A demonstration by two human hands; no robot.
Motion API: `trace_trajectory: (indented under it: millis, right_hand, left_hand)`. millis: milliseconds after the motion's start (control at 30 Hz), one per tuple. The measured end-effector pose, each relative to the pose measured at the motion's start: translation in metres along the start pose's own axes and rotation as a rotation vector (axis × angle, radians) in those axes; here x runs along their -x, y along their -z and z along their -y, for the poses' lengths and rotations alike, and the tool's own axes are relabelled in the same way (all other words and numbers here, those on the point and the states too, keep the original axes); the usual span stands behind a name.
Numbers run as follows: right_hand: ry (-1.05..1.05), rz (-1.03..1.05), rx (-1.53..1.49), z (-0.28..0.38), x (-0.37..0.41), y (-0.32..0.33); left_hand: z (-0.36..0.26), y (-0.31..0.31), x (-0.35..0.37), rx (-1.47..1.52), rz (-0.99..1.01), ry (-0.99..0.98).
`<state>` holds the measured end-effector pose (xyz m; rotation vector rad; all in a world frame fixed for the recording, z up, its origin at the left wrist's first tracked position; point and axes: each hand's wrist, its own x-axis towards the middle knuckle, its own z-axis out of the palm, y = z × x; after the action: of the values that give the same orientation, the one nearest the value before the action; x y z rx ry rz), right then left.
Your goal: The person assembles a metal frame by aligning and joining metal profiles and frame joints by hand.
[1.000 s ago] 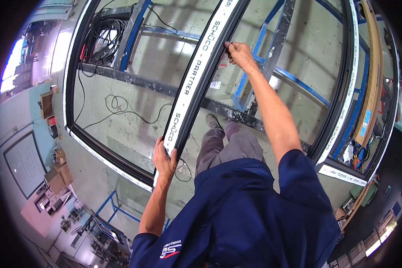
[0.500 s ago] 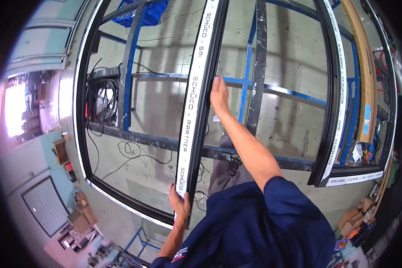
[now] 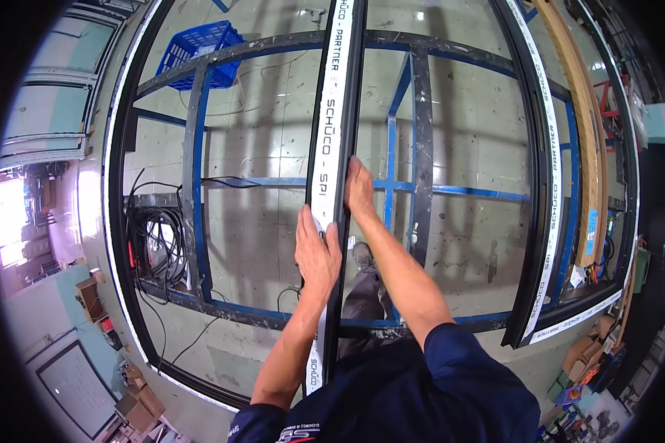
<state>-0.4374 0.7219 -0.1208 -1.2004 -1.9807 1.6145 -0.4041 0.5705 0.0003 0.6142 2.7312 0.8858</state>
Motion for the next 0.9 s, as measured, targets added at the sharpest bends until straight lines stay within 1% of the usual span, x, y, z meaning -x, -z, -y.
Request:
trace_trajectory:
  millis: [67, 100, 133, 200, 267, 367, 400, 433, 467, 533, 567, 600, 667, 700, 733, 767, 800, 867, 900]
  right_hand:
    - [0.044, -0.013, 0.003, 0.0, -0.041, -0.003]
    - [0.079, -0.075, 0.017, 0.002, -0.067, -0.007]
    - [0.057, -0.048, 0.016, 0.009, -0.096, -0.004]
    - [0.159, -0.13, 0.094, 0.025, -0.154, -0.003]
    - [0.109, -0.109, 0.082, 0.043, -0.208, 0.001]
    - [-0.074, -0.105, -0.068, 0.055, -0.202, -0.001]
    - [-0.009, -0.043, -0.003, 0.058, -0.167, 0.006]
    - [0.133, -0.186, 0.045, 0.028, -0.13, -0.012]
    - [0.136, -0.074, 0.235, 0.008, -0.086, -0.012]
    - [0.059, -0.005, -0.048, 0.001, -0.02, -0.005]
    - [0.011, 0.093, -0.203, 0.014, -0.013, 0.004]
    - [0.0, 0.085, -0.173, 0.021, -0.031, 0.008]
    - [-0.057, 0.081, -0.121, 0.023, -0.091, 0.005]
    - [0.115, -0.065, -0.008, 0.015, -0.126, -0.006]
    - [0.302, -0.258, 0.041, 0.021, -0.151, -0.011]
    - [0.125, -0.069, 0.019, 0.04, -0.177, 0.002]
    - [0.093, -0.009, 0.012, 0.045, -0.196, 0.006]
    - [0.107, -0.066, -0.015, 0.05, -0.211, 0.001]
    - [0.045, -0.061, -0.079, 0.055, -0.202, 0.003]
  left_hand:
    - [-0.001, 0.001, 0.0, -0.008, 0.0, -0.001]
    - [-0.002, 0.002, -0.002, -0.009, -0.004, -0.001]
    - [-0.004, 0.002, -0.003, 0.0, -0.006, 0.004]
    - [-0.003, 0.002, -0.005, -0.007, 0.0, 0.006]
    - [-0.004, 0.004, -0.004, -0.016, 0.0, 0.004]
    - [-0.003, 0.004, -0.005, -0.015, -0.011, 0.015]
    - [-0.005, 0.006, -0.005, 0.01, -0.007, 0.027]
    - [-0.006, 0.007, -0.006, 0.007, 0.0, 0.031]
    - [-0.006, 0.008, -0.007, 0.006, 0.008, 0.038]
    - [-0.008, 0.009, -0.008, 0.014, 0.024, 0.047]
    - [-0.006, 0.006, -0.008, 0.016, 0.018, 0.042]
    - [-0.004, 0.004, -0.008, 0.014, 0.013, 0.038]
    - [-0.001, 0.002, -0.008, -0.001, 0.019, 0.037]
    - [-0.003, 0.0, -0.012, 0.004, 0.011, 0.032]
    - [-0.005, 0.0, -0.012, 0.002, 0.022, 0.041]
    - [-0.006, 0.001, -0.011, 0.002, 0.025, 0.048]
    - [-0.007, 0.001, -0.011, -0.004, 0.032, 0.048]
    - [-0.006, 0.001, -0.01, -0.009, 0.032, 0.053]
    - [-0.007, 0.001, -0.01, -0.009, 0.021, 0.05]
